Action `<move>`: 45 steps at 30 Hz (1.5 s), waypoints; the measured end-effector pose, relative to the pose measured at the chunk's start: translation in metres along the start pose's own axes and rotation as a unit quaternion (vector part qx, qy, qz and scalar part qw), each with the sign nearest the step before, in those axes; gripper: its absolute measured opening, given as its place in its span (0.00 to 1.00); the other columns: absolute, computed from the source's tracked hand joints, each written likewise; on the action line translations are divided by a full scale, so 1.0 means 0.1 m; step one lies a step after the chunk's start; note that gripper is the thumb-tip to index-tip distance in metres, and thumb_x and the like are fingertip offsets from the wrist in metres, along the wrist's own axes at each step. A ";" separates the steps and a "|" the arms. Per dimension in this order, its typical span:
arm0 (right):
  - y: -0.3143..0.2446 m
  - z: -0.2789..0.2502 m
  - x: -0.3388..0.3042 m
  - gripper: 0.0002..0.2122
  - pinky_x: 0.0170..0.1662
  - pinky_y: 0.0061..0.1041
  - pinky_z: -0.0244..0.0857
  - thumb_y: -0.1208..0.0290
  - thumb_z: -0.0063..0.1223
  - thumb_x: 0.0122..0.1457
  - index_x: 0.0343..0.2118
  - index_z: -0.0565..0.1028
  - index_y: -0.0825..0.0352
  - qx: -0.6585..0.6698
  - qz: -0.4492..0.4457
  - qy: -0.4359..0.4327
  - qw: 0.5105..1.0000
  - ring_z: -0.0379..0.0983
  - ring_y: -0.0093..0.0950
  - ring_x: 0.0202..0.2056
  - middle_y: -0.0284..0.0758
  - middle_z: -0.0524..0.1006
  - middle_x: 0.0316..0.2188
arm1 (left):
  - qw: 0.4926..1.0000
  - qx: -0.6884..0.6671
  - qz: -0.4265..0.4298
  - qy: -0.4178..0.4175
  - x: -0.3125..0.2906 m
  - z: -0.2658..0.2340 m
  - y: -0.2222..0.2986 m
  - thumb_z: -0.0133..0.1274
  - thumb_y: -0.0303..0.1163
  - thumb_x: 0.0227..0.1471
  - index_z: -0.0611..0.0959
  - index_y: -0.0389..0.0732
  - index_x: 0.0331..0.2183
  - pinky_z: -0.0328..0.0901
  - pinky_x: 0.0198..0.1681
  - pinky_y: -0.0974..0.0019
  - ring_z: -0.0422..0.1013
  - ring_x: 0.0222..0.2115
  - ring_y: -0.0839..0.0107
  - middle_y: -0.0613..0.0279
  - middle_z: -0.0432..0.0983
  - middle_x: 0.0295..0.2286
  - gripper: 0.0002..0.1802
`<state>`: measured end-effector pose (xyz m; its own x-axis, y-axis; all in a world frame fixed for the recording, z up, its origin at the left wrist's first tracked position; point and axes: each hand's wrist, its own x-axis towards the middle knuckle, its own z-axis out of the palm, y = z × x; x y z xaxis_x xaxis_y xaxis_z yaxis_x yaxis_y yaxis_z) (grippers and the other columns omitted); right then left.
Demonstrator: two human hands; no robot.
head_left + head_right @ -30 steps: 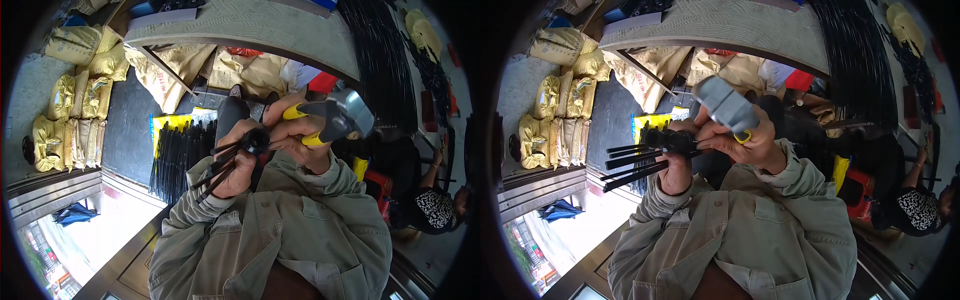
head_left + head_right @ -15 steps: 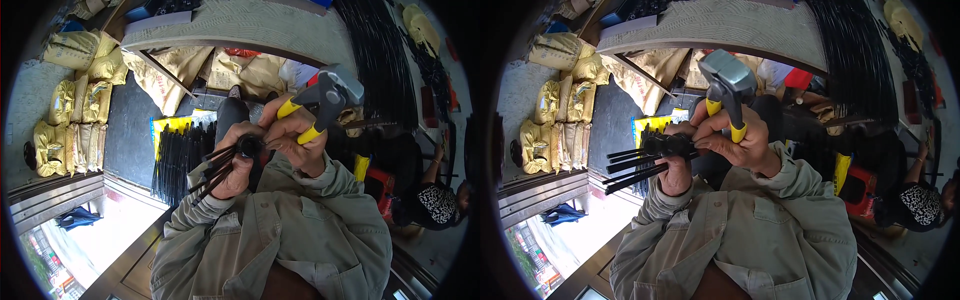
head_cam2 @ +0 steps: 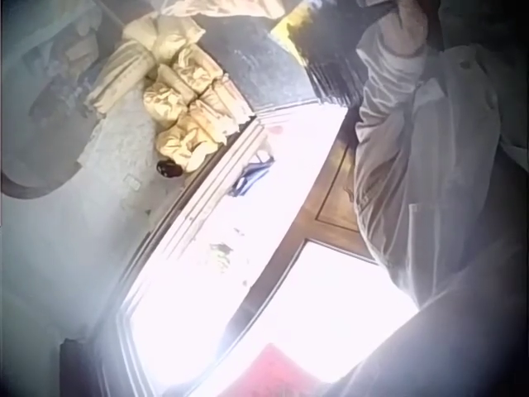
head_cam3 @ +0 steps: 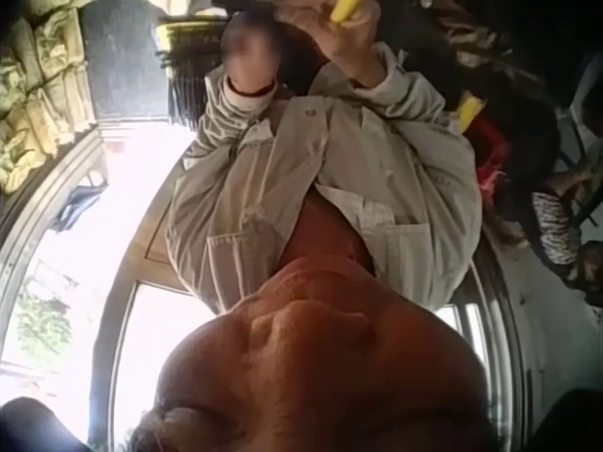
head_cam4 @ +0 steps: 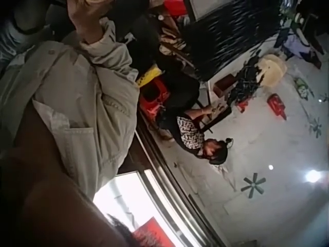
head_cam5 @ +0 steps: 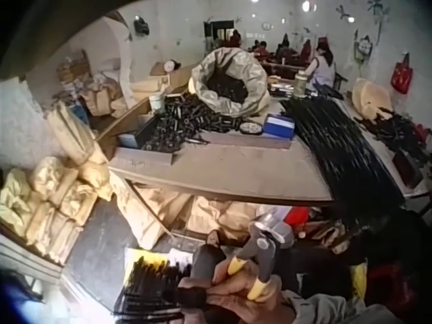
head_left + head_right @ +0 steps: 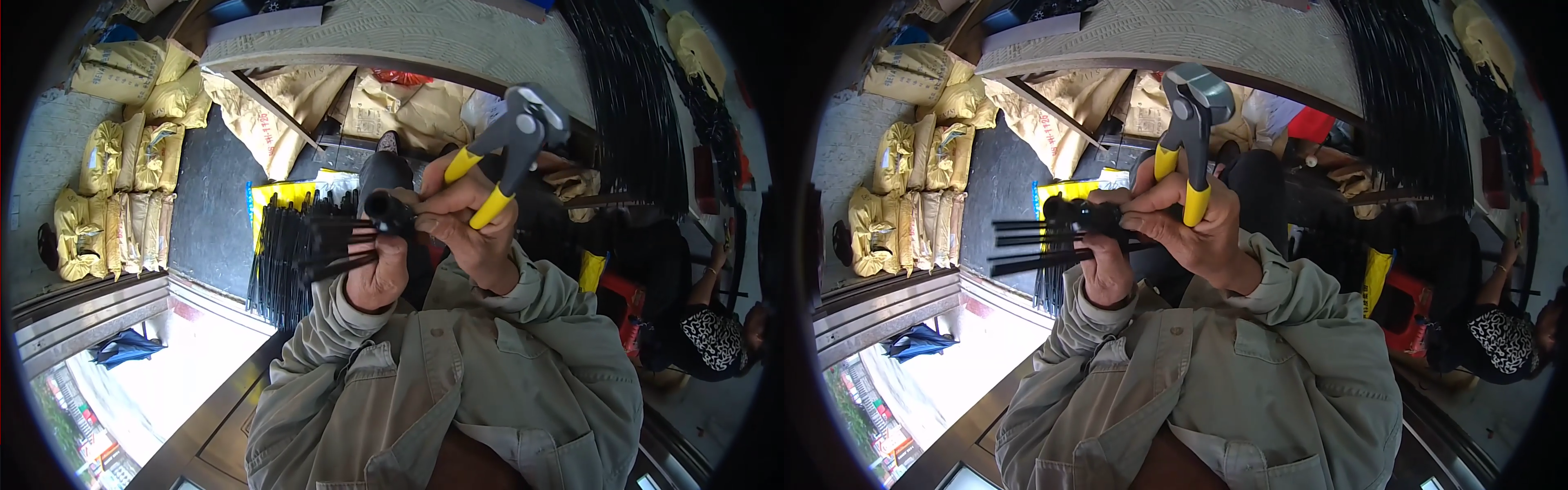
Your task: Assembling and trimming plastic connectors onto bundles of wires to create wiring harnesses.
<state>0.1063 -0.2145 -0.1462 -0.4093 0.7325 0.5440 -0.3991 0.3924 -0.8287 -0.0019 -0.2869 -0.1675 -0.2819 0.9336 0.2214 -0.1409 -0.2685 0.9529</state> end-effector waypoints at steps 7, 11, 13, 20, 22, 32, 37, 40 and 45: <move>-0.22 -0.35 0.11 0.07 0.36 0.24 0.63 0.79 0.55 0.44 0.29 0.74 0.72 -0.394 -0.040 -0.129 0.909 0.69 0.33 0.35 0.40 0.71 0.34 | 0.994 -0.104 -0.014 -0.022 0.08 -0.22 -0.06 0.38 0.51 0.54 0.68 0.33 0.42 0.59 0.34 0.73 0.63 0.29 0.76 0.59 0.67 0.30 0.28; -0.53 -0.73 0.06 0.07 0.36 0.29 0.65 0.80 0.53 0.42 0.28 0.74 0.71 -0.615 -0.063 -0.247 0.746 0.69 0.34 0.35 0.39 0.69 0.35 | 0.987 -0.129 -0.029 -0.093 0.17 -0.35 -0.01 0.38 0.51 0.54 0.68 0.32 0.42 0.59 0.35 0.75 0.65 0.29 0.78 0.60 0.69 0.30 0.29; -0.50 -0.72 0.08 0.07 0.37 0.30 0.64 0.79 0.53 0.43 0.28 0.74 0.71 -0.614 -0.054 -0.268 0.740 0.69 0.34 0.35 0.39 0.69 0.36 | 0.986 -0.117 -0.039 -0.113 0.17 -0.30 -0.02 0.37 0.52 0.54 0.69 0.32 0.42 0.60 0.35 0.75 0.65 0.30 0.78 0.60 0.69 0.31 0.30; -0.52 -0.67 0.18 0.07 0.41 0.35 0.62 0.75 0.51 0.45 0.29 0.73 0.70 -0.641 -0.067 -0.286 0.710 0.68 0.33 0.37 0.38 0.68 0.38 | 0.991 -0.070 -0.072 -0.092 0.14 -0.18 -0.03 0.38 0.55 0.52 0.68 0.32 0.44 0.61 0.32 0.76 0.65 0.29 0.79 0.62 0.68 0.31 0.33; -0.50 -0.69 0.25 0.08 0.41 0.36 0.61 0.74 0.51 0.46 0.31 0.73 0.69 -0.682 -0.125 -0.261 0.672 0.67 0.32 0.38 0.38 0.67 0.39 | 0.994 -0.029 -0.083 -0.071 0.17 -0.12 0.02 0.37 0.58 0.51 0.69 0.32 0.42 0.60 0.31 0.76 0.64 0.27 0.79 0.63 0.68 0.29 0.35; -0.60 -0.75 0.30 0.08 0.40 0.36 0.61 0.73 0.48 0.48 0.31 0.72 0.69 -0.751 -0.174 -0.299 0.562 0.65 0.33 0.39 0.40 0.65 0.41 | 0.992 0.070 -0.099 -0.011 0.20 0.01 0.07 0.26 0.69 0.46 0.71 0.33 0.40 0.59 0.26 0.77 0.64 0.23 0.80 0.66 0.68 0.24 0.46; -0.41 -0.76 0.17 0.09 0.39 0.32 0.61 0.74 0.48 0.47 0.32 0.71 0.71 -0.611 -0.016 -0.405 0.680 0.65 0.35 0.38 0.41 0.65 0.38 | 0.985 0.149 -0.083 0.015 0.22 0.04 0.11 0.25 0.70 0.45 0.71 0.33 0.41 0.60 0.25 0.76 0.64 0.22 0.80 0.65 0.68 0.25 0.47; -0.34 -0.75 0.11 0.09 0.38 0.30 0.62 0.76 0.47 0.47 0.33 0.70 0.72 -0.575 -0.011 -0.370 0.730 0.65 0.36 0.39 0.41 0.64 0.37 | 0.990 0.018 -0.133 -0.050 0.23 -0.06 0.09 0.36 0.65 0.47 0.69 0.32 0.44 0.61 0.31 0.75 0.64 0.26 0.79 0.64 0.68 0.30 0.42; -0.47 -0.88 0.38 0.08 0.37 0.27 0.62 0.80 0.45 0.49 0.34 0.66 0.72 -0.378 0.117 -0.423 0.815 0.67 0.31 0.36 0.38 0.68 0.34 | 0.986 -0.045 -0.124 -0.101 0.20 -0.19 0.02 0.37 0.63 0.48 0.69 0.31 0.43 0.60 0.30 0.73 0.63 0.25 0.78 0.62 0.68 0.29 0.40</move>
<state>0.1823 -0.1563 -0.0981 -0.9489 0.3155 -0.0103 0.2598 0.7620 -0.5931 -0.0257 -0.2732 -0.1650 -0.0342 0.9990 0.0294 -0.2676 -0.0375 0.9628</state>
